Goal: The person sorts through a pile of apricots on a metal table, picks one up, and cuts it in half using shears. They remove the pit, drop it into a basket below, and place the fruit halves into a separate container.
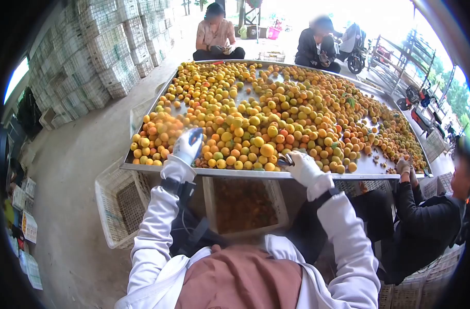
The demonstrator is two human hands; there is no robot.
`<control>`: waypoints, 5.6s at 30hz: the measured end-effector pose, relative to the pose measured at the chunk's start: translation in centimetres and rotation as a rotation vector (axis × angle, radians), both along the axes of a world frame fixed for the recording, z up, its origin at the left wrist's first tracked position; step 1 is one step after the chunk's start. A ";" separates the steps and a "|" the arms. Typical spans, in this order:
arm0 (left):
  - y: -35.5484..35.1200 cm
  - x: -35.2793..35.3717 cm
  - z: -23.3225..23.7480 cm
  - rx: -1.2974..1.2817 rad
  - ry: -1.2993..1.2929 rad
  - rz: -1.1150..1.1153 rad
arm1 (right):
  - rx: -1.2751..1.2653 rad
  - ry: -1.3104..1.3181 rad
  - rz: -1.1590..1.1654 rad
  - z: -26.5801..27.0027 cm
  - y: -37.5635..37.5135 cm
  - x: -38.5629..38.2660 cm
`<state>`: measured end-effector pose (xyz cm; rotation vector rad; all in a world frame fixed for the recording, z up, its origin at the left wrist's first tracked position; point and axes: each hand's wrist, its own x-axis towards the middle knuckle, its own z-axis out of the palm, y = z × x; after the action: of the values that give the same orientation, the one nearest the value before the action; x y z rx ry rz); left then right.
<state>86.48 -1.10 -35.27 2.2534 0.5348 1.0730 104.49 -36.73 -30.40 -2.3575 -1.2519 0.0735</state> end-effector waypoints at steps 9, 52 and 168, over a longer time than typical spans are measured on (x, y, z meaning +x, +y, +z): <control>-20.2 -6.3 -2.9 -0.005 0.085 -0.473 | 0.387 0.501 -0.184 -5.2 -6.6 -16.0; -6.4 7.3 -3.4 0.361 0.938 -0.212 | 0.581 0.470 -0.232 -0.4 -0.5 4.6; -24.7 11.8 4.5 -0.841 -0.219 -0.612 | 0.768 1.257 -0.057 -5.1 3.8 -1.0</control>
<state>98.25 -25.82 -30.74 1.3845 0.1261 0.5949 103.54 -32.90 -35.46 -1.2091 -0.4196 0.7606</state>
